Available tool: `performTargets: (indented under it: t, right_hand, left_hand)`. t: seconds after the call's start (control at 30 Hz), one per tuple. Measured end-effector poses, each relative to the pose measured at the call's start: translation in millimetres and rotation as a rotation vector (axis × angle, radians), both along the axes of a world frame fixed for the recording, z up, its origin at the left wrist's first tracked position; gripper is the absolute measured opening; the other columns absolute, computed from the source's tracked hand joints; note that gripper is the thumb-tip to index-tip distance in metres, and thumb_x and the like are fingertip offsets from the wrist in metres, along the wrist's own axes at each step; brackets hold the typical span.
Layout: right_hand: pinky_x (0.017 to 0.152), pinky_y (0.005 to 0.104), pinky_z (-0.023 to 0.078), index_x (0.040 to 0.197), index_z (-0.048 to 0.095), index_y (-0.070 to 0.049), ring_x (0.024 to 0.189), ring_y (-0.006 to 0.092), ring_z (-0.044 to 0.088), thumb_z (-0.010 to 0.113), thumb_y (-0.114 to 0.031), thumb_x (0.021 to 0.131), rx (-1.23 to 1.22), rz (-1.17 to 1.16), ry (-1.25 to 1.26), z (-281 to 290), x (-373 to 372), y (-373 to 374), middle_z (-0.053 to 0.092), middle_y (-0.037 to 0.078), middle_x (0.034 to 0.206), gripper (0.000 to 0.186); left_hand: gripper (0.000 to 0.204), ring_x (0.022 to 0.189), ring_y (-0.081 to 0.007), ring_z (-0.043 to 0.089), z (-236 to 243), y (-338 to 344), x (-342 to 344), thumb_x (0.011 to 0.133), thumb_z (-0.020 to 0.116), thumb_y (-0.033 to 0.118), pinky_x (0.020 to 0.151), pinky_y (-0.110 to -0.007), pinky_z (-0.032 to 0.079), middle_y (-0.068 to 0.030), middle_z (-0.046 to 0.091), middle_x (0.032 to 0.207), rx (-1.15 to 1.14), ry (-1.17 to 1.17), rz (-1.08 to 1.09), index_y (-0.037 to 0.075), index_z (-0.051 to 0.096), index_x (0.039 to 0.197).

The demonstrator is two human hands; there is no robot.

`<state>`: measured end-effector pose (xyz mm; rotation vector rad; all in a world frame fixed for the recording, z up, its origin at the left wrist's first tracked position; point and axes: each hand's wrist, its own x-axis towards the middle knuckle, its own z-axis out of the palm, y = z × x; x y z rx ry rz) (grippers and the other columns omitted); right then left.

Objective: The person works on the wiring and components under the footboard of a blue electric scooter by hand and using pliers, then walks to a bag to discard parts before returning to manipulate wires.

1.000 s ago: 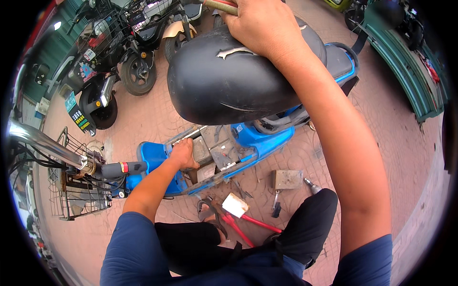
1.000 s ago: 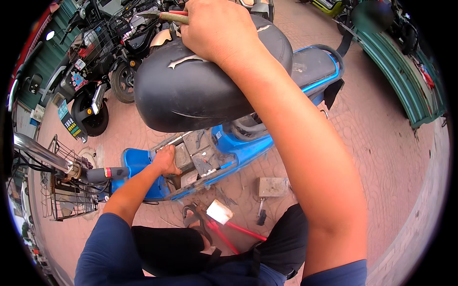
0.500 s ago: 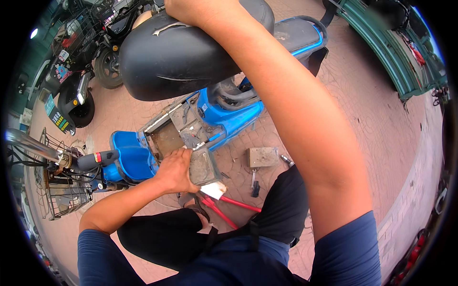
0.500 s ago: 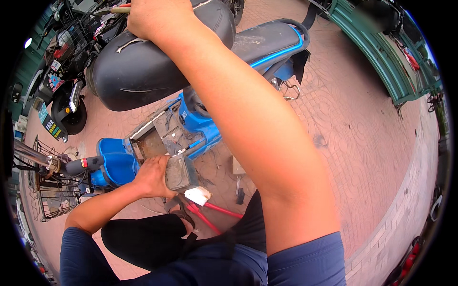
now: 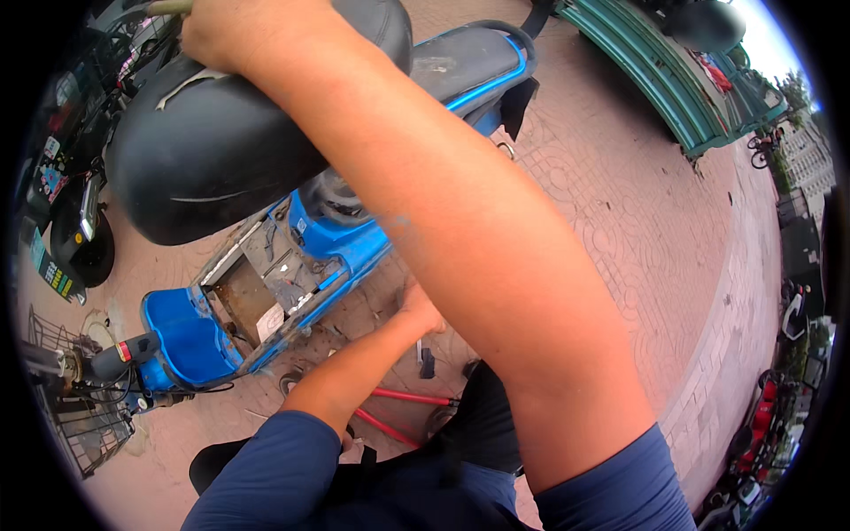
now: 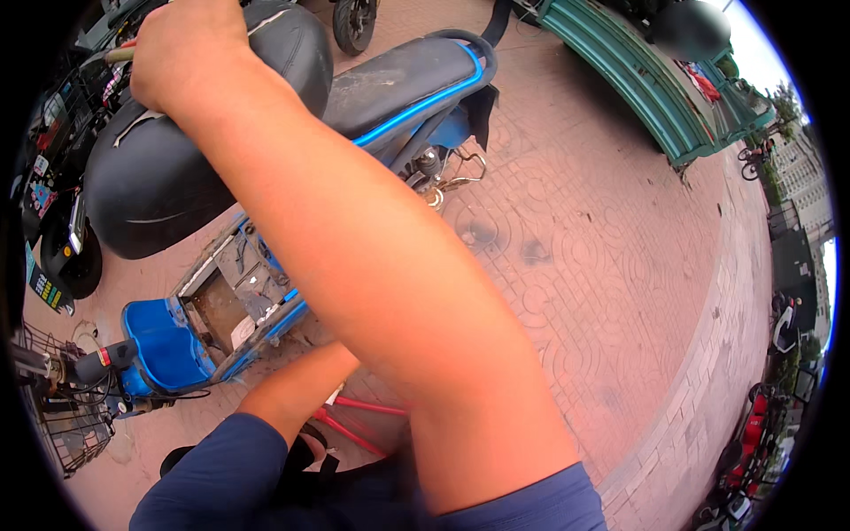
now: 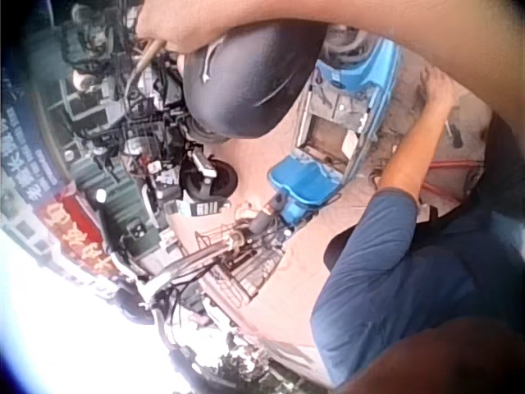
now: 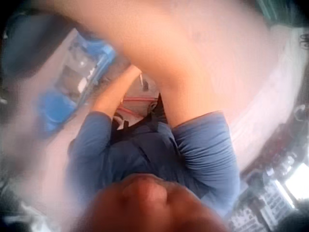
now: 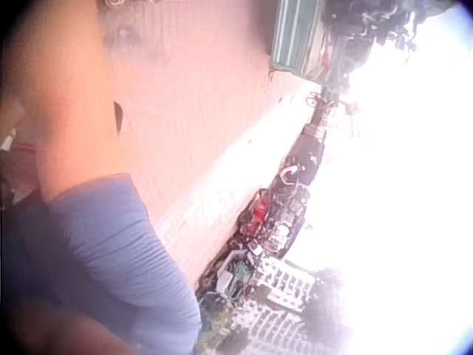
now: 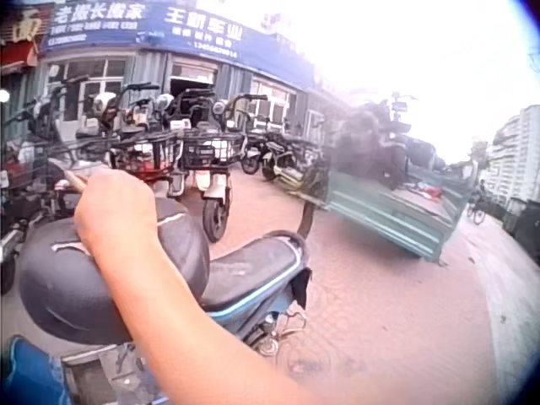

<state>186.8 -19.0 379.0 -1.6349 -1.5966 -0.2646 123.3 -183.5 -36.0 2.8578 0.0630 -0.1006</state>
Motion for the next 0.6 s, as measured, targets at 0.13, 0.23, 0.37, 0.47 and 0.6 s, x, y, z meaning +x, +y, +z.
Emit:
performTargets:
  t: [0.13,0.23,0.37,0.47,0.6]
  right_hand:
    - [0.076,0.0375,0.055,0.079,0.075,-0.007,0.083,0.0287,0.073,0.074,-0.018,0.077,0.207,-0.056,0.003,-13.7,-3.2,32.9,0.074,0.012,0.081,0.012]
    - [0.078,0.0392,0.051,0.084,0.075,-0.010,0.087,0.0289,0.068,0.074,-0.018,0.080,0.178,0.005,0.068,-21.9,15.4,35.4,0.071,0.010,0.087,0.009]
    - [0.079,0.0417,0.052,0.084,0.075,-0.008,0.087,0.0316,0.068,0.074,-0.015,0.079,0.260,-0.024,0.046,-26.4,26.6,26.0,0.071,0.014,0.086,0.009]
    - [0.079,0.0453,0.054,0.085,0.073,-0.005,0.086,0.0357,0.069,0.071,-0.013,0.079,0.223,0.026,0.033,-12.8,12.3,19.6,0.071,0.018,0.085,0.011]
    - [0.078,0.0480,0.056,0.092,0.073,-0.004,0.084,0.0379,0.072,0.067,-0.024,0.087,0.172,-0.058,-0.101,-4.0,7.6,20.8,0.073,0.019,0.085,0.021]
  left_hand:
    - [0.082,0.128,-0.0334,0.054,-14.2,-2.2,11.6,0.068,0.086,0.039,0.108,-0.047,0.040,-0.0175,0.060,0.128,-0.039,-0.127,-0.007,-0.001,0.054,0.131]
    - [0.076,0.129,-0.0337,0.053,0.9,-31.7,15.0,0.071,0.084,0.036,0.108,-0.047,0.039,-0.0173,0.059,0.131,-0.094,-0.211,-0.061,0.000,0.055,0.132]
    - [0.070,0.131,-0.0341,0.052,25.6,-23.9,-33.3,0.077,0.082,0.031,0.109,-0.048,0.038,-0.0170,0.059,0.134,-0.150,-0.250,-0.009,0.002,0.056,0.134]
    - [0.063,0.132,-0.0344,0.051,69.1,23.0,-89.8,0.081,0.079,0.027,0.109,-0.049,0.038,-0.0166,0.058,0.138,-0.162,-0.166,0.135,0.004,0.058,0.136]
    - [0.037,0.109,-0.0341,0.063,97.5,93.9,-162.3,0.086,0.074,0.025,0.093,-0.046,0.051,-0.0129,0.068,0.113,-0.116,-0.215,0.134,0.007,0.068,0.118]
